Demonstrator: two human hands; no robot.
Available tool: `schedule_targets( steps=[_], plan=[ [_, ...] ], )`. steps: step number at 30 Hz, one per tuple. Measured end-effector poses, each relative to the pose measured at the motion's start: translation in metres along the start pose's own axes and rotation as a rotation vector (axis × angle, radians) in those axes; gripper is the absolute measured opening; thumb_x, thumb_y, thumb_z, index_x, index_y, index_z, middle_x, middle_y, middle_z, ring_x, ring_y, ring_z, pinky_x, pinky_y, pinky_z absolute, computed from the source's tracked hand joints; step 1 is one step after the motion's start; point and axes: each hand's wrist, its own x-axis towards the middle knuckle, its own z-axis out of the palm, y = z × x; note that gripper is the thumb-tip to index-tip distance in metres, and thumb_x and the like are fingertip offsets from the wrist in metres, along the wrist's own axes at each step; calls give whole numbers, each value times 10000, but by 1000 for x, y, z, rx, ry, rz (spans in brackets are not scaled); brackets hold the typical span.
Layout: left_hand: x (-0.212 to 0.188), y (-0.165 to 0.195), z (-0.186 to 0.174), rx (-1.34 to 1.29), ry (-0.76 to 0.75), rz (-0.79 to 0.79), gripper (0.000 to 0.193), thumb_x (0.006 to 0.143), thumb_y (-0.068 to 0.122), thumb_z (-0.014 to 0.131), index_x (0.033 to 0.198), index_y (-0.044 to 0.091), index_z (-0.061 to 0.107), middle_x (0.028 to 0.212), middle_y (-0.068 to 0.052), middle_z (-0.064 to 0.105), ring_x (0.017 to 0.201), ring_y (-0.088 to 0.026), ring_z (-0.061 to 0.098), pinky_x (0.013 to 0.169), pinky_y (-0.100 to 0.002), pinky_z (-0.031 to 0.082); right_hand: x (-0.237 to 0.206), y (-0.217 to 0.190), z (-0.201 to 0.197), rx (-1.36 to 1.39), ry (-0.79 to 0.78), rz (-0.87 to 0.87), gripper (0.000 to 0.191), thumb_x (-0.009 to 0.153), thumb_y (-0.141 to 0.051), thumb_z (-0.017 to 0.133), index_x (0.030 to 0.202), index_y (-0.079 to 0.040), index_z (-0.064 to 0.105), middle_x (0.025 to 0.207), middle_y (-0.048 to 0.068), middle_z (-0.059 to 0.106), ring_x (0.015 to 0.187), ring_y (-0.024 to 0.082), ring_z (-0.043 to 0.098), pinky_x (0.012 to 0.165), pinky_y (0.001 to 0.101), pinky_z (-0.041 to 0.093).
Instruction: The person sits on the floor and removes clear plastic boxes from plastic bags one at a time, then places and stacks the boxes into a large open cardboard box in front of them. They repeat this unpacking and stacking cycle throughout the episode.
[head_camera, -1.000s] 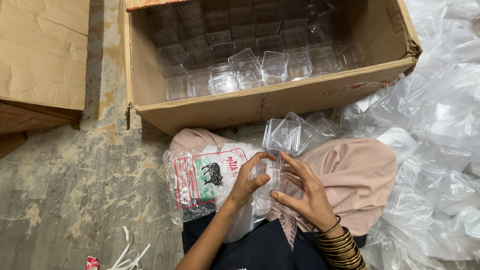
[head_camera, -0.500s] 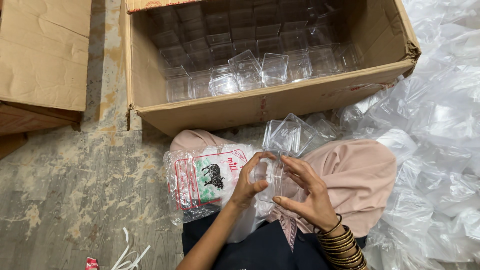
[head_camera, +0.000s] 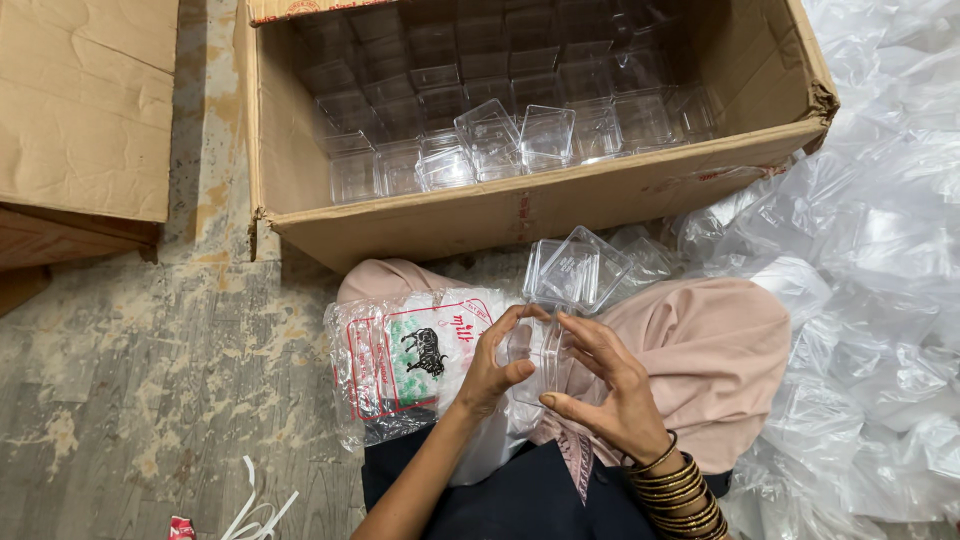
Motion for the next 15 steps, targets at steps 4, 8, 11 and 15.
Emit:
schedule_targets(
  steps=[4,8,11,15],
  plan=[
    [-2,-11,-4,-44,16,-64,918,702,673,770,1325,20,600,1186,-93,564,1158,-223,509,1020,-370,380,1,2,0,54,-13,25,873,688,-126,890,1473,-104,509,1439,119,528,1308,254,590,1103,402,514],
    [0,-11,-6,-119,18,-98,945,687,677,785,1333,13,598,1119,-93,567,1062,-224,535,933,-361,422,-1,3,0,2,-45,-34,854,705,-137,902,1468,-95,519,1443,119,538,1336,267,576,1108,407,497],
    [3,-1,-3,-60,-4,-14,936,692,715,758,1302,23,597,1228,-61,615,1205,-179,577,1051,-315,450,-1,5,-2,113,-31,42,880,713,-139,880,1493,-99,475,1459,119,529,1326,279,591,1096,414,487],
    [3,12,7,13,-48,-21,924,690,675,803,1293,14,573,1255,-60,594,1230,-178,561,1079,-326,436,-1,4,-8,201,-13,54,904,758,-135,840,1543,-91,393,1512,128,490,1369,301,560,1146,430,474]
  ],
)
